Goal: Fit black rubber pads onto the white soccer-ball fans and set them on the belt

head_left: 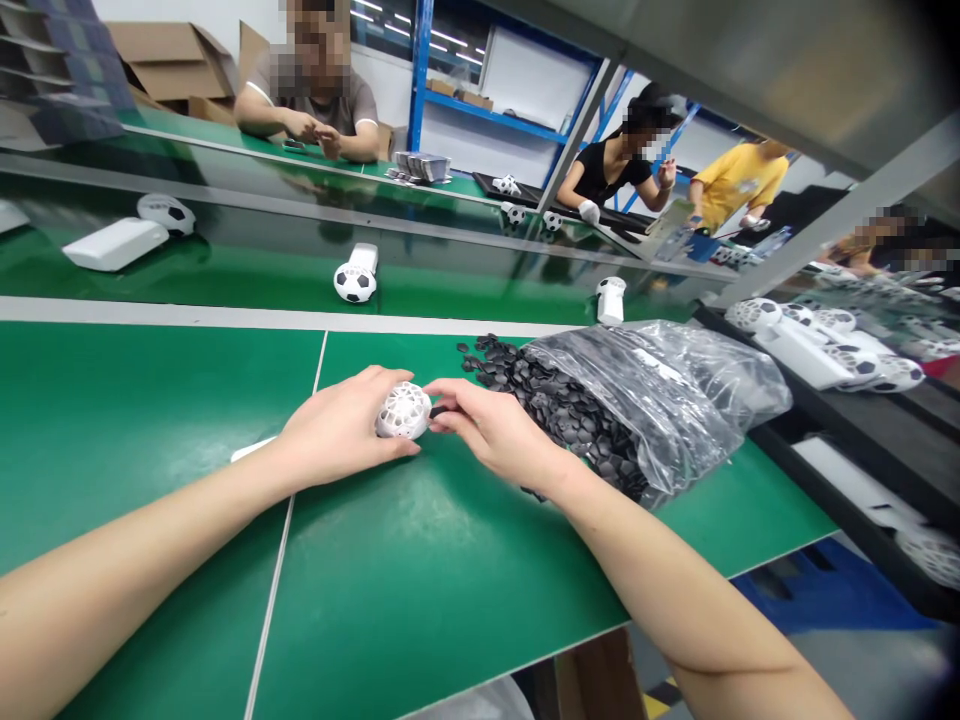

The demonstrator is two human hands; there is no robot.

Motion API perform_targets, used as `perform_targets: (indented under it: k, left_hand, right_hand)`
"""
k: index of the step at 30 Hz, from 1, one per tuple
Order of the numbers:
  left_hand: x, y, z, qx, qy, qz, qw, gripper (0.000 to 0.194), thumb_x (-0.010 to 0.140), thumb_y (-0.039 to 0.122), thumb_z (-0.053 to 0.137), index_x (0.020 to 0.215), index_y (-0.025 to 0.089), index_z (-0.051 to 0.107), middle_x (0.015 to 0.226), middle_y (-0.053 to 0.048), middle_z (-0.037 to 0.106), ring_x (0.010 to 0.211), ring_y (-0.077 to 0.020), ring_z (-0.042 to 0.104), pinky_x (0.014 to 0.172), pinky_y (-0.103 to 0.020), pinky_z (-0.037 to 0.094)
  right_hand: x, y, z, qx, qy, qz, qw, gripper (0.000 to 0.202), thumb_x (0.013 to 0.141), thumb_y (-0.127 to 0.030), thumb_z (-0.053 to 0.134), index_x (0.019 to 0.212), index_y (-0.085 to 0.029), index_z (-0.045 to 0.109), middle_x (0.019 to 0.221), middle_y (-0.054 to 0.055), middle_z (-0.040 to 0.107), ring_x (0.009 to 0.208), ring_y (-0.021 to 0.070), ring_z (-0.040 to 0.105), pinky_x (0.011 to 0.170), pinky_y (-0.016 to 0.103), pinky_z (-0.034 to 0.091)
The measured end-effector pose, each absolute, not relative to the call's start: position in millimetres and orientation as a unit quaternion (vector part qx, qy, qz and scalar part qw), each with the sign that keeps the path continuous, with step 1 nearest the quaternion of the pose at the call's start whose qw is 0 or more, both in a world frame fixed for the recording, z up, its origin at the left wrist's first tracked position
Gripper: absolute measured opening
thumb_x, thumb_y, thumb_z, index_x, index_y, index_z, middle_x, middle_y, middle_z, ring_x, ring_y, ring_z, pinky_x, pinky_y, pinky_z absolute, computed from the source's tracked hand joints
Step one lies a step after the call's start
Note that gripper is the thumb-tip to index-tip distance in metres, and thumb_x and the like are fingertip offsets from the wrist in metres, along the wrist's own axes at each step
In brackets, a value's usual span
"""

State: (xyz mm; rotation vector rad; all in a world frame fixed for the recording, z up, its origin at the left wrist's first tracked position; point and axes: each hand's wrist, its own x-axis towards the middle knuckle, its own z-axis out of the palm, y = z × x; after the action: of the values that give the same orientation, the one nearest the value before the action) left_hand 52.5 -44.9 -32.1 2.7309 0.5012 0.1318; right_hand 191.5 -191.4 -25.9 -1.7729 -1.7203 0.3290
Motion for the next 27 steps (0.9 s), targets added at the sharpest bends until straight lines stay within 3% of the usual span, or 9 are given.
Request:
perform_targets:
  k: [6,13,18,24,27]
  left_hand:
    - [52.8,-42.9,-35.8,0.965,0.166,0.065,0.194,0.07,0.066,0.053,0.061,0.127,0.028,0.039,0.128,-0.003,0.048,0.104,-0.0261,0.055,0.081,-0.035,0.047]
    - [51.9,-41.1,-36.3,0.968,0.154,0.066,0.189,0.073,0.065,0.056,0.061,0.129,0.027,0.038,0.125,-0.004,0.049,0.105,-0.026,0.055,0.082,-0.034,0.046]
    - [52.0,-42.6,-33.6,0.966,0.156,0.059,0.2,0.072,0.066,0.062,0.057,0.127,0.027,0.041,0.12,-0.005,0.052,0.098,-0.026,0.057,0.078,-0.033,0.046]
    - [52.3,-43.1,-33.8,0.963,0.162,0.055,0.207,0.072,0.064,0.06,0.059,0.126,0.028,0.043,0.118,-0.004,0.053,0.096,-0.0249,0.058,0.076,-0.032,0.045]
    - [52.2,-42.0,-35.5,0.963,0.161,0.063,0.208,0.068,0.064,0.059,0.061,0.123,0.029,0.045,0.116,-0.002,0.054,0.093,-0.0236,0.059,0.072,-0.031,0.046]
  right_hand:
    - [186.3,-191.7,-25.7,-0.65,-0.657,0.056,0.377,0.01,0.088,-0.017,0.051,0.09,-0.02,0.061,0.094,0.002,0.063,0.09,0.0148,0.058,0.081,0.028,0.047]
    - [172.8,-187.0,-38.2,-0.624,-0.655,0.099,0.416,0.005,0.082,-0.015,0.06,0.082,-0.02,0.064,0.083,-0.001,0.065,0.078,0.0123,0.06,0.076,0.024,0.046]
    - [169.5,-179.5,-48.5,-0.639,-0.616,0.085,0.452,0.006,0.077,-0.018,0.066,0.072,-0.019,0.062,0.084,0.001,0.052,0.085,0.0142,0.054,0.078,0.027,0.045]
    - [169.7,-176.7,-53.4,-0.656,-0.582,0.111,0.468,0.014,0.073,-0.018,0.069,0.068,-0.018,0.056,0.091,0.002,0.045,0.093,0.0153,0.05,0.086,0.031,0.044]
    - [170.9,-177.6,-54.6,-0.683,-0.55,0.114,0.467,0.021,0.069,-0.019,0.071,0.079,-0.019,0.052,0.109,0.005,0.046,0.11,0.0199,0.044,0.091,0.036,0.042]
